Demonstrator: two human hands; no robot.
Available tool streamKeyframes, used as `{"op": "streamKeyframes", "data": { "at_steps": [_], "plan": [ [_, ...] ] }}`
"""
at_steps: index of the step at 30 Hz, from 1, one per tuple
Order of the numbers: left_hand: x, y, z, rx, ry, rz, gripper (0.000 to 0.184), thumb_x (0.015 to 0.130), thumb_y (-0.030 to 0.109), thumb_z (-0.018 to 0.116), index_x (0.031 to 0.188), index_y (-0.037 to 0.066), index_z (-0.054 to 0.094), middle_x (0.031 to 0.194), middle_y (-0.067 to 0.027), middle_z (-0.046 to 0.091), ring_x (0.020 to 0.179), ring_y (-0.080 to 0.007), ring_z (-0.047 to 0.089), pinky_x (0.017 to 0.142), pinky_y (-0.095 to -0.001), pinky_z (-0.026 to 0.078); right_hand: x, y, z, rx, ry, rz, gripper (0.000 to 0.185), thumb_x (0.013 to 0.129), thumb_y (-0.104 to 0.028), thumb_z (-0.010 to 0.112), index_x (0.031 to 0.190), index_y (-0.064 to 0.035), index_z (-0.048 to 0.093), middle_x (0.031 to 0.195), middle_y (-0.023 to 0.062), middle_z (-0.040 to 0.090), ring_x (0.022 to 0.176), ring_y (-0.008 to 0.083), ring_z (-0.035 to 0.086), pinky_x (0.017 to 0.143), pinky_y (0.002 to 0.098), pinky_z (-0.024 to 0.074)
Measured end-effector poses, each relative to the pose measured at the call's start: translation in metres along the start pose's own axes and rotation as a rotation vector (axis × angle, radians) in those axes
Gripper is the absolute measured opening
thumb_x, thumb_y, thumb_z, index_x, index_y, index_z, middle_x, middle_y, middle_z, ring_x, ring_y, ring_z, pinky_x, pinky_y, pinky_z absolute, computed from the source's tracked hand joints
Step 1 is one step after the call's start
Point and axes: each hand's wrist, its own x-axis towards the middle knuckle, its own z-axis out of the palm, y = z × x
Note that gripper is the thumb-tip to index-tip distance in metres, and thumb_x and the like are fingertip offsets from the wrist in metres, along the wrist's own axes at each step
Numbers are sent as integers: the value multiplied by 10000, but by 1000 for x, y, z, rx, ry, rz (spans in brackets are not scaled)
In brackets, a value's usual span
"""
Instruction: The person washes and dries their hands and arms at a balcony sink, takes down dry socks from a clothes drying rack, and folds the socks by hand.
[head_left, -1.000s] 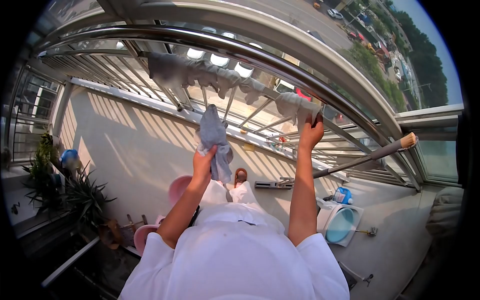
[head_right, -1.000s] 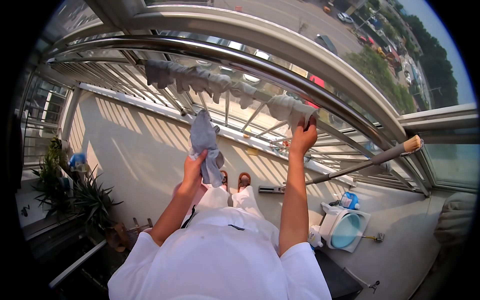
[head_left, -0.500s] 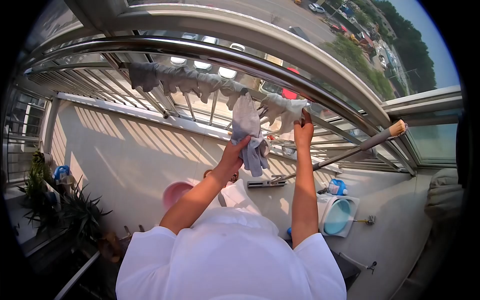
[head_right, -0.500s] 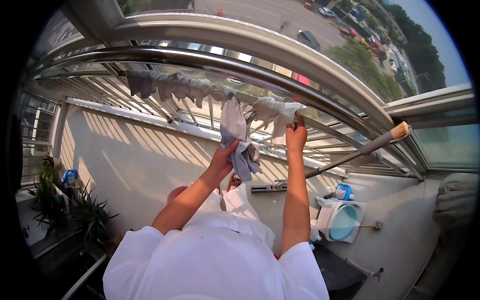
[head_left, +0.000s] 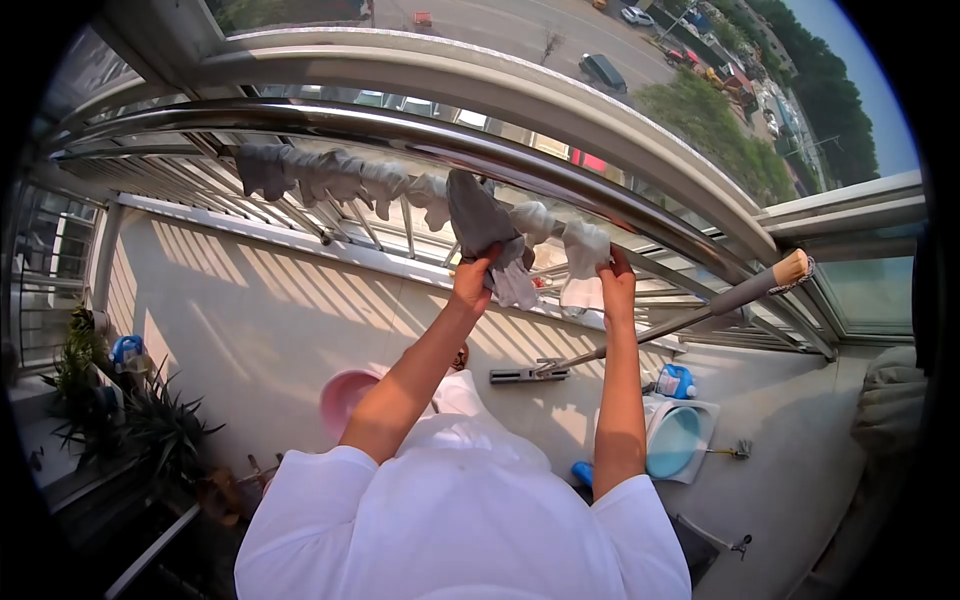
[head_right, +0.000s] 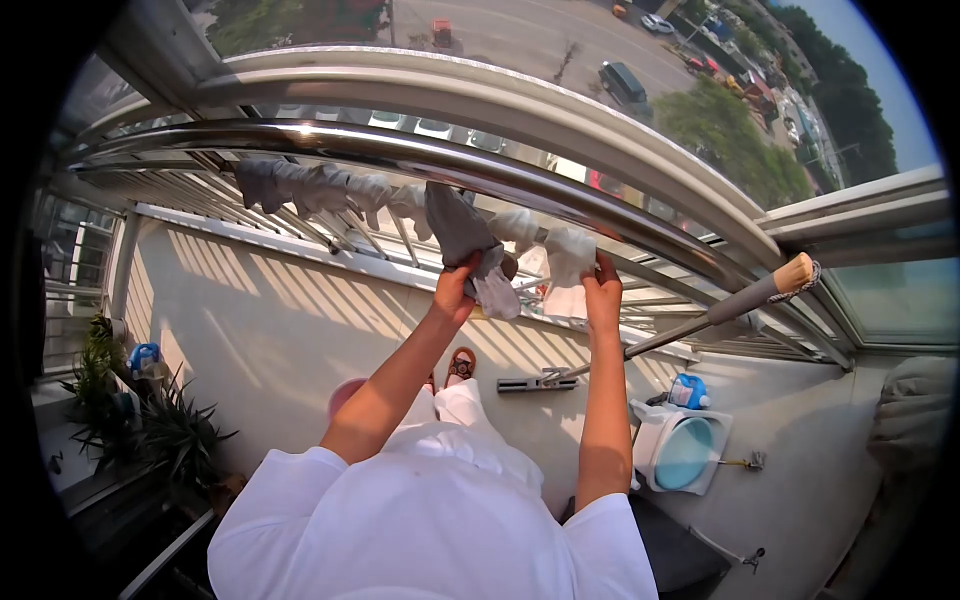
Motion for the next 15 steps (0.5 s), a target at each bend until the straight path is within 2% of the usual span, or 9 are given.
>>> {"op": "streamKeyframes", "data": {
  "at_steps": [1, 4, 8, 10, 12, 14, 15],
  "plan": [
    [-2, 1, 4, 25, -4, 20, 381, 802, 47, 642, 1161, 17, 517, 1100, -82, 589, 1008, -208, 568, 875, -338, 450, 2, 0, -9, -15, 5, 33, 420, 798, 54, 473, 1214, 2, 486, 1072, 91, 579, 918, 127, 551, 831, 247, 416],
    [-5, -2, 1, 79, -8, 1, 386, 806, 62, 645, 1166, 22, 513, 1095, -75, 590, 1005, -199, 567, 873, -328, 445, 3, -11, -17, 105, 84, -76, 407, 808, 45, 460, 1211, -3, 491, 1106, 85, 569, 981, 135, 535, 871, 246, 394],
    [-34, 5, -6, 185, 18, 12, 383, 821, 79, 632, 1178, 30, 499, 1084, -61, 593, 996, -192, 572, 868, -325, 453, -7, -42, 2, 510, -65, -17, 483, 814, 21, 458, 1292, -33, 411, 1197, 48, 520, 1049, 139, 506, 908, 248, 383],
    [-57, 10, -13, 267, 79, 15, 376, 831, 84, 622, 1181, 37, 496, 1076, -58, 595, 985, -189, 579, 857, -322, 464, -8, -42, 21, 575, -148, 53, 537, 824, 18, 470, 1344, -41, 351, 1257, 46, 481, 1083, 144, 484, 933, 255, 375],
    [-81, 15, -28, 310, 133, 13, 370, 830, 93, 626, 1174, 37, 501, 1063, -61, 598, 971, -182, 584, 840, -310, 469, 1, -21, 42, 637, -119, 22, 551, 822, 33, 481, 1350, -33, 337, 1248, 65, 490, 1062, 147, 495, 924, 248, 376],
    [-101, 20, -48, 321, 167, 6, 369, 819, 104, 645, 1156, 30, 513, 1046, -70, 602, 953, -170, 587, 817, -290, 467, 8, -3, 60, 533, -202, 69, 558, 831, 43, 480, 1358, -28, 312, 1234, 94, 501, 1043, 153, 505, 915, 250, 380],
    [-113, 26, -49, 290, 171, 12, 372, 821, 95, 641, 1160, 20, 506, 1048, -69, 602, 958, -174, 588, 825, -300, 470, 10, 9, 67, 329, -261, 56, 556, 848, 20, 483, 1367, -47, 295, 1162, 112, 552, 974, 149, 538, 856, 264, 418]
  ]
}}
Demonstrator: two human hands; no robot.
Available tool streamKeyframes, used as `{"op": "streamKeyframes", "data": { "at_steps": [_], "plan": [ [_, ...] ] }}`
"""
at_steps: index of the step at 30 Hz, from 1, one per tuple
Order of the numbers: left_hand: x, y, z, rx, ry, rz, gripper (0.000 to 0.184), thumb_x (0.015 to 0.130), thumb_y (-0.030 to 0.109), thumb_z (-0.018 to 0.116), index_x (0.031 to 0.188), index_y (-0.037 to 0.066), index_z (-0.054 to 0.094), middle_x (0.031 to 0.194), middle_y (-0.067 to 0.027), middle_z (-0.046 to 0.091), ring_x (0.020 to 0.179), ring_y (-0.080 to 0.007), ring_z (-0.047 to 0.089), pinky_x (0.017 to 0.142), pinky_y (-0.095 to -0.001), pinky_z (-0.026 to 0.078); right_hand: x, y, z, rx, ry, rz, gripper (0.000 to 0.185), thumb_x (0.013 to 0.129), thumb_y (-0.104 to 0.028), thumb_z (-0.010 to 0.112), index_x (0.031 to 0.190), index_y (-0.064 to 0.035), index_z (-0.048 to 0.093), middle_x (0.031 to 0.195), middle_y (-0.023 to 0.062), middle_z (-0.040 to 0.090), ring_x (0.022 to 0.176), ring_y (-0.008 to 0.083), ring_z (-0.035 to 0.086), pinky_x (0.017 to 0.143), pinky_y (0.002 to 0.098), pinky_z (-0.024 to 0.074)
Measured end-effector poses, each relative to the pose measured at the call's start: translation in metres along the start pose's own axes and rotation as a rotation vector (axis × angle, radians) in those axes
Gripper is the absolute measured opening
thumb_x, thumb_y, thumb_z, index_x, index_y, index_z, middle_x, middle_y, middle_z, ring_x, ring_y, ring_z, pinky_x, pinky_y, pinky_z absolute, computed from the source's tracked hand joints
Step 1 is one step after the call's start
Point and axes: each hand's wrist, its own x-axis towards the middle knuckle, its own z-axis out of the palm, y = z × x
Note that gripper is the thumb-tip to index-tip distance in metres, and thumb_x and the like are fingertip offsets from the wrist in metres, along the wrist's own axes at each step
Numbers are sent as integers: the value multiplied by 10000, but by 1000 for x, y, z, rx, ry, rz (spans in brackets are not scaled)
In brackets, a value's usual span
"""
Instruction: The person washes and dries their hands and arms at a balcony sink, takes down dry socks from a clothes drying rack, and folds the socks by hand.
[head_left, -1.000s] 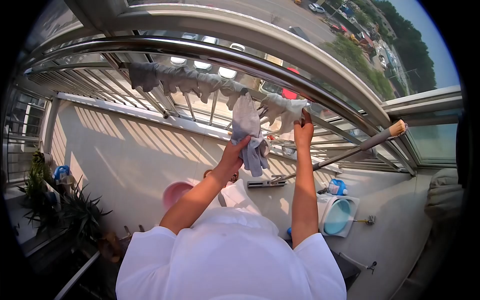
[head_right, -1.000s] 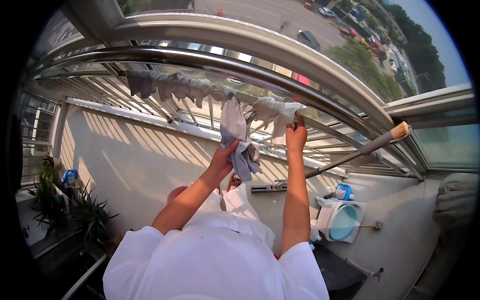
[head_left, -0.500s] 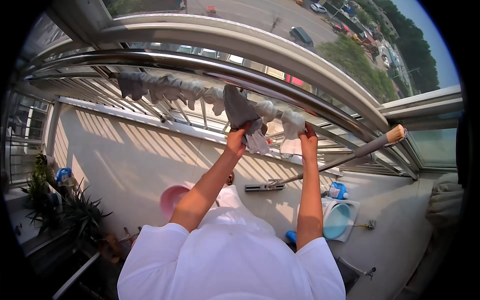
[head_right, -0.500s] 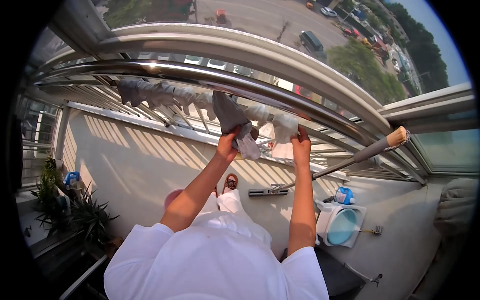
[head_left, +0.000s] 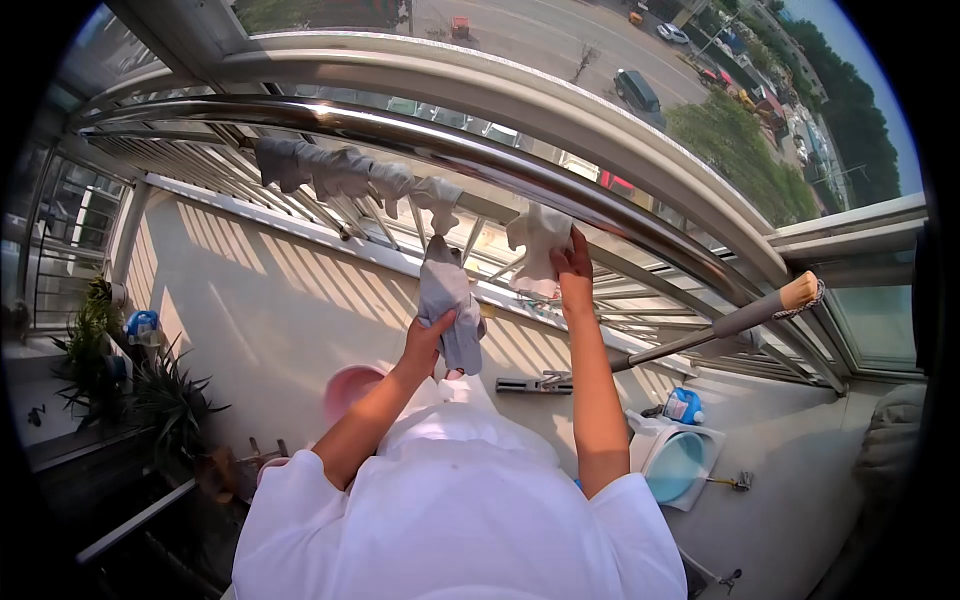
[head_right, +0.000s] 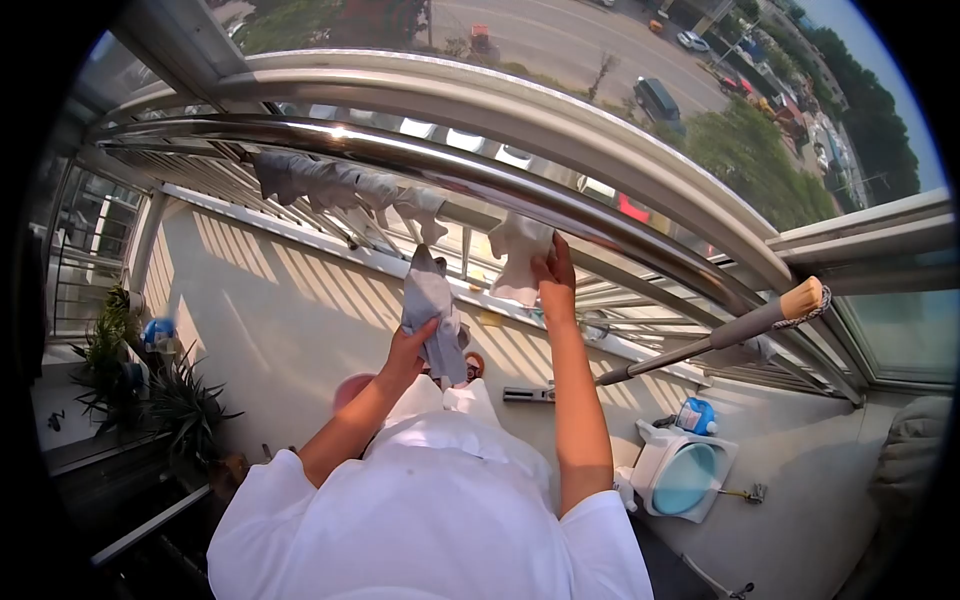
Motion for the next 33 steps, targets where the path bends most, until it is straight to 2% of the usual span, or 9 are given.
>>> {"op": "streamKeyframes", "data": {
  "at_steps": [3, 6, 14, 18, 21, 25, 29, 30, 33],
  "plan": [
    [-23, 15, -12, -23, 72, 22, 376, 824, 86, 632, 1167, 11, 497, 1054, -70, 599, 961, -180, 588, 835, -308, 471, -13, -3, 9, -710, 85, -15, 556, 810, -55, 604, 1307, -78, 358, 831, 56, 612, 761, 130, 592, 670, 288, 460],
    [-32, 19, -33, -7, 172, 123, 354, 837, 75, 606, 1168, 20, 491, 1056, -72, 596, 966, -201, 590, 846, -324, 477, -17, 16, 4, -787, 349, -379, 421, 781, -72, 667, 1147, -53, 460, 865, 67, 601, 791, 140, 588, 678, 284, 477],
    [-48, 46, -48, -130, 251, 227, 372, 836, 58, 608, 1185, 20, 485, 1100, -68, 577, 1006, -203, 563, 877, -324, 445, 10, 58, 28, 30, 372, 115, 383, 798, -181, 693, 1082, 19, 533, 1048, 73, 603, 968, 163, 553, 876, 270, 403],
    [-37, 56, -67, -59, 244, 254, 392, 831, 64, 613, 1197, 20, 478, 1108, -66, 575, 1007, -202, 561, 876, -318, 441, 7, 42, 44, 182, 196, 157, 361, 838, -117, 630, 1151, 20, 515, 1116, 77, 573, 1020, 146, 521, 886, 272, 401],
    [-24, 71, -76, 71, 268, 224, 389, 827, 93, 625, 1178, 4, 484, 1070, -75, 591, 977, -199, 574, 860, -318, 450, -13, 17, 79, 72, 95, -10, 398, 848, -70, 593, 1211, 23, 457, 1167, 88, 544, 1048, 148, 513, 894, 277, 409],
    [-1, 97, -95, 208, 234, 70, 444, 809, 104, 641, 1204, -1, 467, 1115, -78, 576, 1006, -187, 557, 863, -308, 439, -63, -22, 171, 107, -276, 99, 547, 854, -32, 538, 1347, -26, 300, 1264, 99, 465, 1137, 172, 465, 966, 291, 358],
    [3, 136, -108, 26, 114, -31, 433, 892, 312, 544, 1220, 40, 468, 1173, -80, 550, 1021, -165, 544, 867, -308, 440, -76, 19, 236, -37, -634, 341, 580, 843, -79, 566, 1348, -14, 289, 1253, 101, 483, 1150, 174, 469, 946, 291, 371],
    [3, 150, -112, -109, 20, -67, 527, 906, 468, 460, 1231, 53, 462, 1171, -53, 552, 1026, -160, 545, 870, -312, 440, -76, 43, 241, -159, -638, 328, 579, 842, -82, 568, 1346, -14, 292, 1211, 103, 511, 1110, 177, 499, 913, 298, 393],
    [-2, 181, -125, -244, -95, -212, 593, 884, 536, 429, 1238, 60, 457, 1147, -23, 561, 1029, -152, 544, 865, -323, 442, -72, 77, 254, -590, -650, 262, 572, 837, -90, 577, 1335, -19, 305, 1064, 108, 589, 968, 190, 580, 800, 324, 453]
  ]
}}
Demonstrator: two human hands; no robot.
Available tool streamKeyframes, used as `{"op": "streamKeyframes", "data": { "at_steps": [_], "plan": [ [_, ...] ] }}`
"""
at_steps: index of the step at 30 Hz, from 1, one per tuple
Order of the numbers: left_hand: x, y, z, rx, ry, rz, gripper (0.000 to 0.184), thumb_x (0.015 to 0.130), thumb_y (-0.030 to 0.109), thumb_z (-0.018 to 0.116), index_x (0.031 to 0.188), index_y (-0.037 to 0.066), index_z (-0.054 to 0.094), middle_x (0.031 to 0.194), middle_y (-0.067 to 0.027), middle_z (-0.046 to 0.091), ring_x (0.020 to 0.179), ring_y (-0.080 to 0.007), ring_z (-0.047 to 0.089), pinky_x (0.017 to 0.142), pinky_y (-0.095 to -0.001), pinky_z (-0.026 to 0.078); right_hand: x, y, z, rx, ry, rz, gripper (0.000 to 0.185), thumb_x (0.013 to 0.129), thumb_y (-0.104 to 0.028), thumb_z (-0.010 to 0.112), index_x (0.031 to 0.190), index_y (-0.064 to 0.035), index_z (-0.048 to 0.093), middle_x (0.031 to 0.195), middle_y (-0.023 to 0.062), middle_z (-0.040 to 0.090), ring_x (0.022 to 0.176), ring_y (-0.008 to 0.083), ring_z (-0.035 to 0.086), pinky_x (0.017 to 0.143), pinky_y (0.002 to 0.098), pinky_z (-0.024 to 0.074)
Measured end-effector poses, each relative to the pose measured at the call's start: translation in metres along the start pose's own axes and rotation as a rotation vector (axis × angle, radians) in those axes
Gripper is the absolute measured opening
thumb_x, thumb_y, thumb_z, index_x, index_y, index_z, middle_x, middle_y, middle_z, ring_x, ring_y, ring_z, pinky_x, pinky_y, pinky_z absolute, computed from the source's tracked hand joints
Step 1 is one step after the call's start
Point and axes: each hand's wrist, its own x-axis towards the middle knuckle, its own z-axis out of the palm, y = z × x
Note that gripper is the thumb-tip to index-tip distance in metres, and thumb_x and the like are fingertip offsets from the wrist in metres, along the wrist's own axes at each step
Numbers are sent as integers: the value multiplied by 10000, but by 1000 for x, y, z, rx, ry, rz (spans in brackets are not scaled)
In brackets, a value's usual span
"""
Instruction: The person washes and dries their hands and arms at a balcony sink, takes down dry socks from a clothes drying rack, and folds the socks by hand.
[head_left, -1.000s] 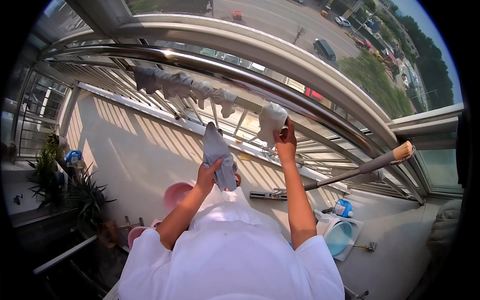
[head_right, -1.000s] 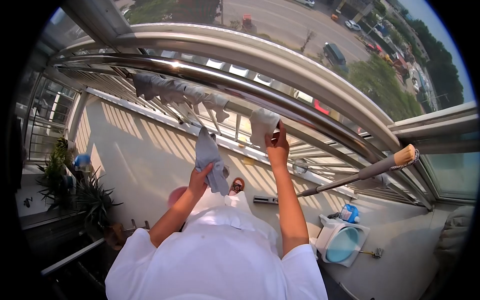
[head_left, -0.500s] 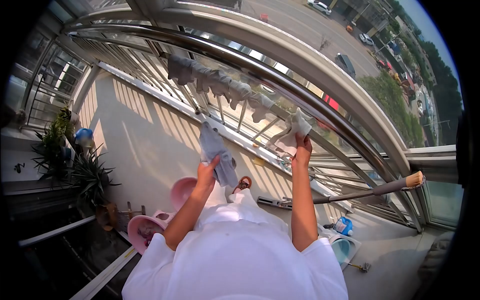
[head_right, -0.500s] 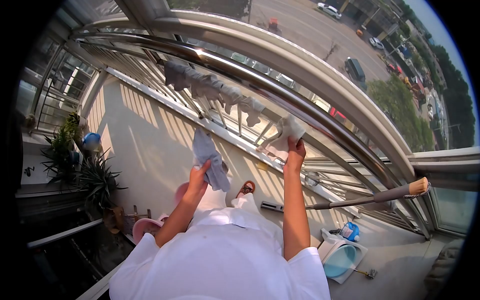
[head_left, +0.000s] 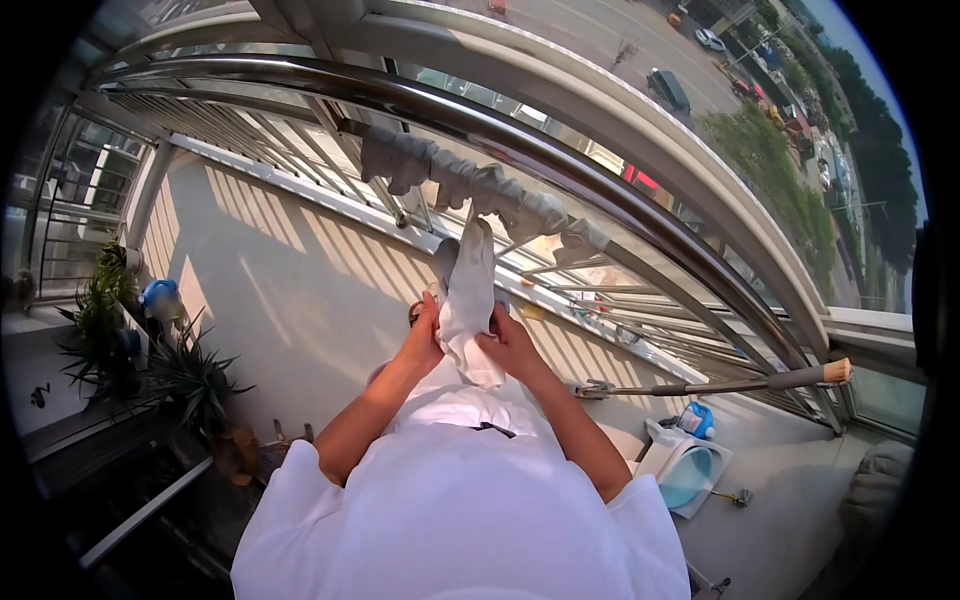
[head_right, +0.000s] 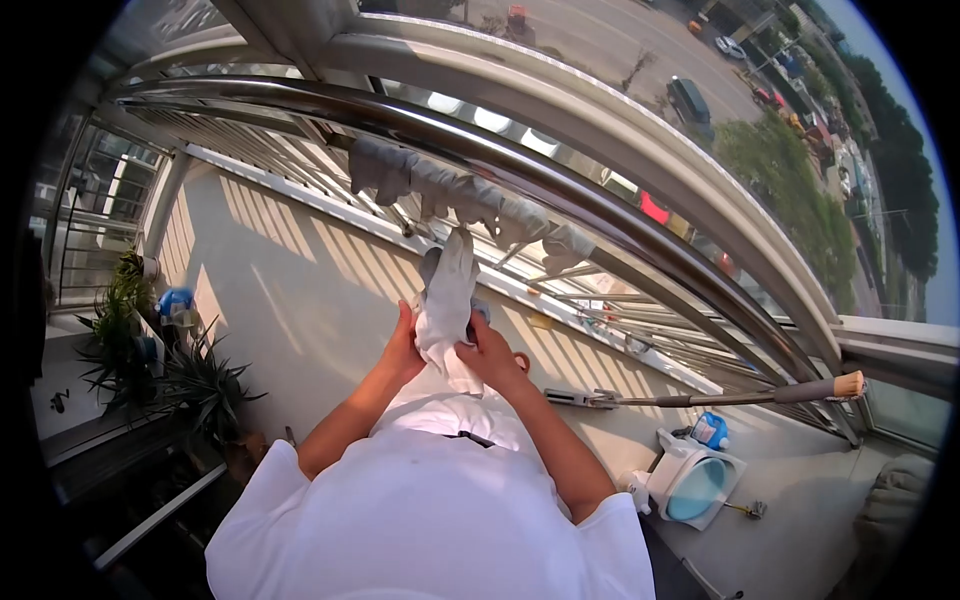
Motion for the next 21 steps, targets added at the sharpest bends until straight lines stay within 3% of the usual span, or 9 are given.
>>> {"op": "streamKeyframes", "data": {
  "at_steps": [2, 3, 6, 8, 9, 11, 14, 17, 21],
  "plan": [
    [-6, 10, -6, 145, 57, 14, 495, 865, 356, 572, 1226, 37, 460, 1124, -59, 566, 1014, -171, 556, 869, -335, 446, 2, -21, 10, -327, 38, 44, 565, 832, -92, 588, 1324, -25, 320, 937, 106, 632, 842, 207, 625, 706, 347, 480],
    [-7, 18, -9, 310, 61, -4, 493, 847, 306, 601, 1223, 23, 457, 1114, -75, 568, 1003, -183, 564, 864, -338, 453, 1, -24, 16, -358, 75, -111, 496, 816, -94, 624, 1247, -2, 397, 816, 68, 634, 710, 144, 598, 637, 304, 478],
    [-1, 34, -14, 399, 113, -48, 507, 739, 109, 674, 1191, -5, 474, 1071, -90, 585, 964, -188, 584, 833, -325, 466, 0, -44, 1, 253, -30, 146, 443, 828, -80, 618, 1223, 0, 433, 833, 86, 638, 712, 113, 594, 628, 259, 474],
    [2, 42, -19, 392, 106, -10, 491, 747, 117, 670, 1183, -3, 481, 1058, -83, 590, 948, -189, 590, 821, -323, 472, 8, -23, -20, 432, 530, -41, 322, 847, -78, 602, 1141, 17, 511, 859, 72, 639, 739, 104, 591, 668, 225, 475],
    [2, 49, -21, 388, 152, -3, 486, 742, 101, 669, 1181, 3, 485, 1039, -76, 598, 930, -190, 596, 816, -320, 478, 12, -19, -42, 107, 833, -32, 315, 837, -89, 614, 1119, 11, 517, 920, 65, 620, 816, 118, 590, 703, 241, 473],
    [5, 58, -35, 383, 207, 15, 475, 744, 98, 666, 1176, 3, 491, 1035, -74, 602, 925, -190, 599, 815, -317, 480, 25, 16, -79, 131, 1190, -143, 311, 838, -141, 629, 1099, -11, 521, 1051, 59, 580, 967, 120, 536, 807, 274, 441],
    [11, 72, -64, 367, 290, 30, 445, 757, 84, 645, 1169, 3, 500, 1050, -78, 604, 930, -199, 600, 819, -314, 480, 39, 4, -103, 681, 1167, 195, 283, 840, -177, 644, 1055, -24, 546, 994, 38, 606, 899, 99, 551, 726, 261, 453],
    [12, 86, -76, 323, 324, 58, 425, 767, 68, 626, 1168, 1, 503, 1055, -87, 605, 931, -213, 600, 821, -324, 484, 46, 6, -107, 751, 926, 267, 201, 857, -133, 613, 1026, -30, 574, 922, 20, 620, 817, 82, 568, 655, 234, 445],
    [13, 100, -78, 321, 312, 110, 432, 768, 74, 629, 1173, -4, 501, 1054, -90, 605, 944, -214, 596, 826, -326, 482, 37, 11, -104, 639, 1045, -56, 194, 878, -65, 553, 1066, -22, 573, 958, 33, 619, 841, 99, 580, 704, 223, 454]
  ]
}}
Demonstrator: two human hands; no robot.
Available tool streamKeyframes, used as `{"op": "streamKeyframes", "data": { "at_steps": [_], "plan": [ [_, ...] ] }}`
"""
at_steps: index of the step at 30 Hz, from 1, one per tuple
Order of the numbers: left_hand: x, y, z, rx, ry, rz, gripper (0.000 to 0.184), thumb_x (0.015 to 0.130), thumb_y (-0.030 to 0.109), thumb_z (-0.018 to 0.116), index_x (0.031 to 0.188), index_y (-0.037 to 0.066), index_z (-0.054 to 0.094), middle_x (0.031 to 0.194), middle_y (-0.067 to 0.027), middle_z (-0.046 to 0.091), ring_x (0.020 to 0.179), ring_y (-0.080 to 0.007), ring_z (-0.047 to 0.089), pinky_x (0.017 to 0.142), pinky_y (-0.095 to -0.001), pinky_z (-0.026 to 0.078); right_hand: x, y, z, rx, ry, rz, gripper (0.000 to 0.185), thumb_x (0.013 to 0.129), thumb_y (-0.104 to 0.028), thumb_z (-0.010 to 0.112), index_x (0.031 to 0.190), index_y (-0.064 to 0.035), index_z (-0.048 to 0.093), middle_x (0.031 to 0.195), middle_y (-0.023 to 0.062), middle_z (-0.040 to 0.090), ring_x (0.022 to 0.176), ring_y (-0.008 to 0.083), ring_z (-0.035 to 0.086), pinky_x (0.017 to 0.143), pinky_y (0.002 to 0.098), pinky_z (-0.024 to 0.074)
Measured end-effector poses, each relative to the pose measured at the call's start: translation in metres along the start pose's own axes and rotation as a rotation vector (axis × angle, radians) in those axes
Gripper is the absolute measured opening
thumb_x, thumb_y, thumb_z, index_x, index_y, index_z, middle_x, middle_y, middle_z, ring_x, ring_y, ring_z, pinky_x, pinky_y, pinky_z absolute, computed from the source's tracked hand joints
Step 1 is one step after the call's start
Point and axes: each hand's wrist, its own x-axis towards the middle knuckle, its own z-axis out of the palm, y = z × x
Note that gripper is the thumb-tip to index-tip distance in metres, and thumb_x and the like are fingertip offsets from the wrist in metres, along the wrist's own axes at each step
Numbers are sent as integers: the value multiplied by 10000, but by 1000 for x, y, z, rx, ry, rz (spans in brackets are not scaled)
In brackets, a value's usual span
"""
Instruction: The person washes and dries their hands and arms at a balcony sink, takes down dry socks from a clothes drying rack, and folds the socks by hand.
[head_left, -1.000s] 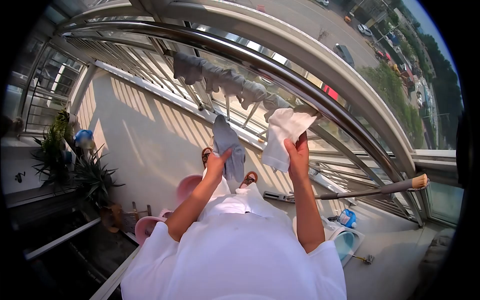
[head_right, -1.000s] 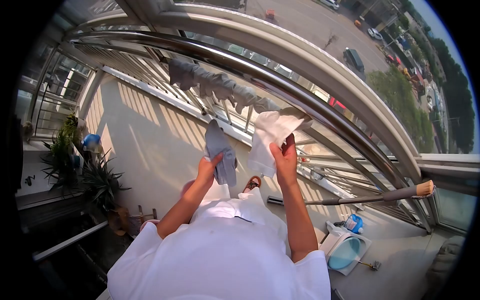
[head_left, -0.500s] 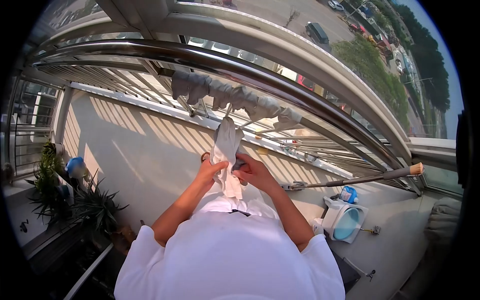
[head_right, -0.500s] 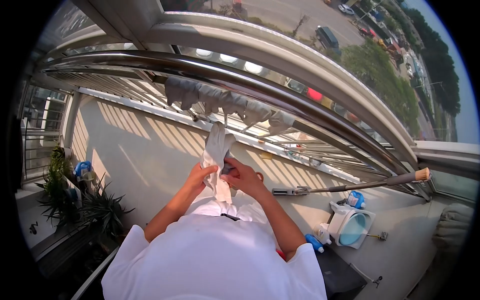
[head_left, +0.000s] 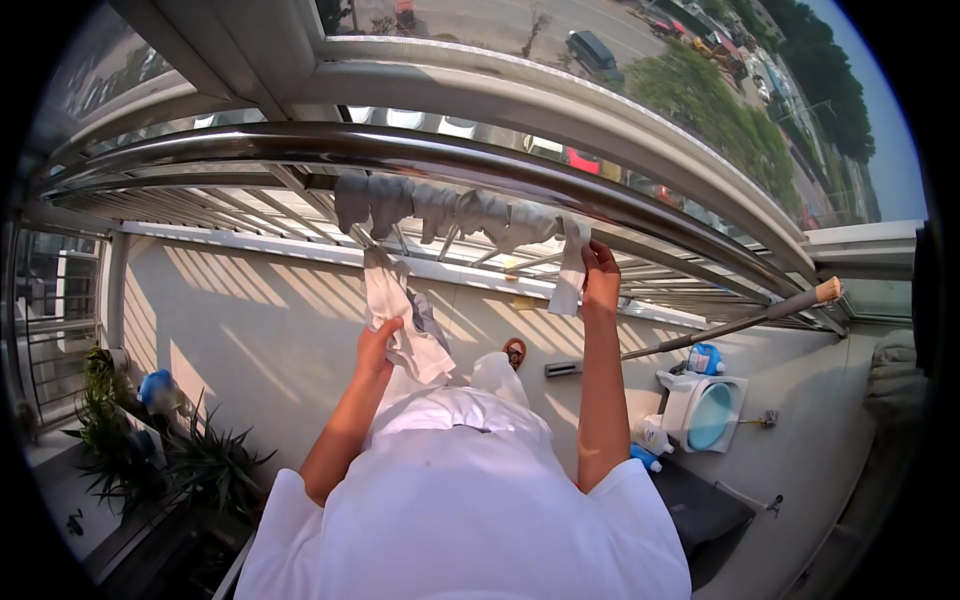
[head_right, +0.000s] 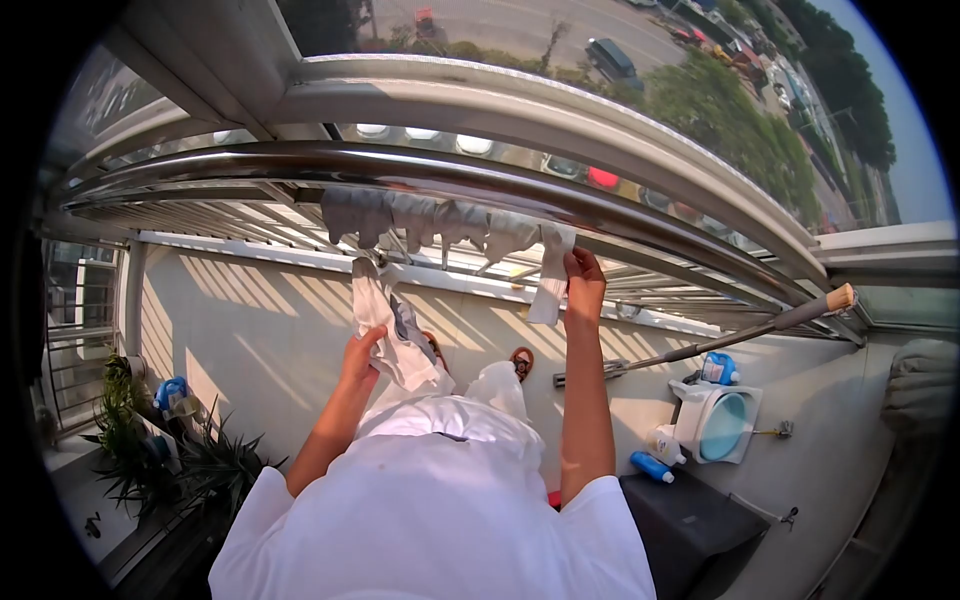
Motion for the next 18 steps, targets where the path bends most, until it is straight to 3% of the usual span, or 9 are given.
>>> {"op": "streamKeyframes", "data": {
  "at_steps": [4, 7, 8, 9, 11, 14, 17, 18],
  "plan": [
    [3, 3, -4, 17, -10, -40, 455, 766, 85, 638, 1188, -1, 491, 1062, -85, 602, 950, -214, 592, 837, -323, 476, -11, -33, 16, 185, -140, -229, 297, 866, 2, 519, 1162, -30, 525, 1087, 68, 572, 958, 108, 539, 849, 231, 415],
    [5, 1, -2, 35, -29, -69, 461, 764, 80, 643, 1192, 5, 488, 1060, -75, 601, 946, -210, 592, 838, -324, 476, -9, -29, 48, 24, -181, -212, 266, 860, 6, 528, 1122, -38, 539, 998, 51, 606, 878, 101, 558, 773, 224, 436],
    [5, 0, 1, 37, -34, -73, 461, 763, 77, 645, 1192, 8, 489, 1058, -72, 602, 944, -208, 592, 837, -325, 476, 1, -16, 46, -152, -212, -116, 214, 847, -43, 577, 1059, -42, 549, 869, 41, 627, 780, 101, 571, 685, 239, 450],
    [4, -2, 1, 38, -43, -68, 461, 762, 71, 644, 1192, 10, 489, 1057, -70, 602, 944, -206, 592, 837, -325, 476, 1, -11, 54, -347, -107, -198, 193, 823, -121, 639, 980, -49, 553, 759, 38, 618, 703, 102, 571, 620, 252, 450],
    [6, -6, 3, 33, -58, -53, 460, 761, 60, 643, 1192, 15, 491, 1055, -66, 602, 945, -202, 591, 836, -325, 476, -10, -4, 57, -603, 75, -352, 236, 778, -166, 698, 921, -50, 550, 775, 50, 615, 726, 98, 571, 641, 243, 450],
    [3, -6, 3, 67, -62, -53, 465, 762, 59, 644, 1197, 14, 487, 1074, -70, 596, 960, -199, 586, 834, -321, 474, -17, 15, 69, -338, 162, -427, 276, 753, -167, 726, 905, -44, 531, 795, 44, 600, 734, 97, 561, 659, 230, 444],
    [5, -5, 6, 71, -67, -56, 465, 765, 64, 644, 1198, 8, 484, 1085, -73, 592, 967, -197, 585, 834, -319, 473, -10, 38, 77, -110, 243, -364, 323, 738, -162, 743, 923, -31, 513, 819, 38, 582, 745, 98, 549, 684, 228, 442],
    [5, -4, 7, 69, -66, -58, 466, 765, 65, 644, 1198, 5, 483, 1089, -75, 591, 969, -197, 585, 834, -318, 472, -9, 36, 79, -132, 248, -287, 253, 791, -122, 689, 940, -19, 513, 858, 28, 583, 771, 87, 544, 711, 216, 442]
  ]
}}
